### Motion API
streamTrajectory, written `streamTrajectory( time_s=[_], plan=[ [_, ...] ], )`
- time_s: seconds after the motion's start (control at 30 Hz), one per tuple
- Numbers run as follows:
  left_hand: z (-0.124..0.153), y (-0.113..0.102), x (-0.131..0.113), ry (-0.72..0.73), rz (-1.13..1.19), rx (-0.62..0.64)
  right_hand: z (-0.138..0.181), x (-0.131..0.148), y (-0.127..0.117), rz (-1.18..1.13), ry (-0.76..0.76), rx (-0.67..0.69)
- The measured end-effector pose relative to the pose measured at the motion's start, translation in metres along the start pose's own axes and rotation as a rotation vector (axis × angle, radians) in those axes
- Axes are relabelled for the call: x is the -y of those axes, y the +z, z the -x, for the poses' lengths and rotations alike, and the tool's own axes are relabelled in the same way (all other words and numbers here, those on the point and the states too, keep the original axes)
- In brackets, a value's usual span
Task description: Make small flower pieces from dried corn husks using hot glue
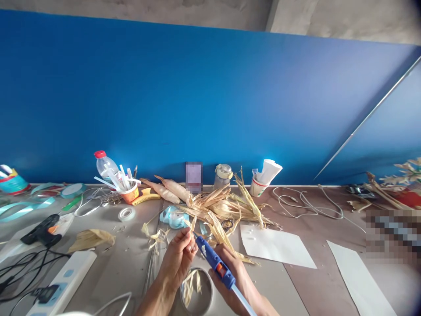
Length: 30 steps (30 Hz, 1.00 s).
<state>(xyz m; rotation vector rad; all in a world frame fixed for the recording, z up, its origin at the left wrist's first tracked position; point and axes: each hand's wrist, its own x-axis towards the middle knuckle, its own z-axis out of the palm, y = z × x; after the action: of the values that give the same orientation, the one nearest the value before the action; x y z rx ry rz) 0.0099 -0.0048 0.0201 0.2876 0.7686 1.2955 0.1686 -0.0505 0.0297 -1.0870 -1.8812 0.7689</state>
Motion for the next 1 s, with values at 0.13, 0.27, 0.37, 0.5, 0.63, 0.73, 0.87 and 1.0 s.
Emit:
streamTrajectory(
  time_s=[0.13,0.27,0.37,0.5,0.63,0.73,0.87,1.0],
  plan=[
    [0.0011,0.0008,0.0004,0.006,-0.003,0.052,0.0006,-0.0024,0.0010,0.040,0.008,-0.014],
    [0.0017,0.0010,-0.0001,0.007,0.005,0.073,0.0002,-0.0034,0.0022,0.060,0.015,-0.020],
    [0.0019,0.0005,-0.0002,0.010,0.012,0.089,-0.0005,-0.0031,0.0035,0.071,0.041,-0.019],
    [0.0015,0.0000,0.0003,0.005,0.025,0.075,-0.0008,-0.0015,0.0051,0.071,0.059,-0.038],
    [0.0005,-0.0002,0.0006,0.003,0.042,0.053,0.0001,-0.0008,0.0052,0.094,0.058,-0.011],
    [-0.0002,-0.0007,0.0004,0.003,0.037,0.034,0.0009,-0.0013,0.0048,0.116,0.058,0.009],
    [0.0007,-0.0002,-0.0002,0.009,0.019,0.066,-0.0001,-0.0017,0.0045,0.127,0.062,0.004],
    [0.0021,0.0017,-0.0005,0.015,0.009,0.079,-0.0010,-0.0017,0.0046,0.133,0.075,-0.009]
  ],
)
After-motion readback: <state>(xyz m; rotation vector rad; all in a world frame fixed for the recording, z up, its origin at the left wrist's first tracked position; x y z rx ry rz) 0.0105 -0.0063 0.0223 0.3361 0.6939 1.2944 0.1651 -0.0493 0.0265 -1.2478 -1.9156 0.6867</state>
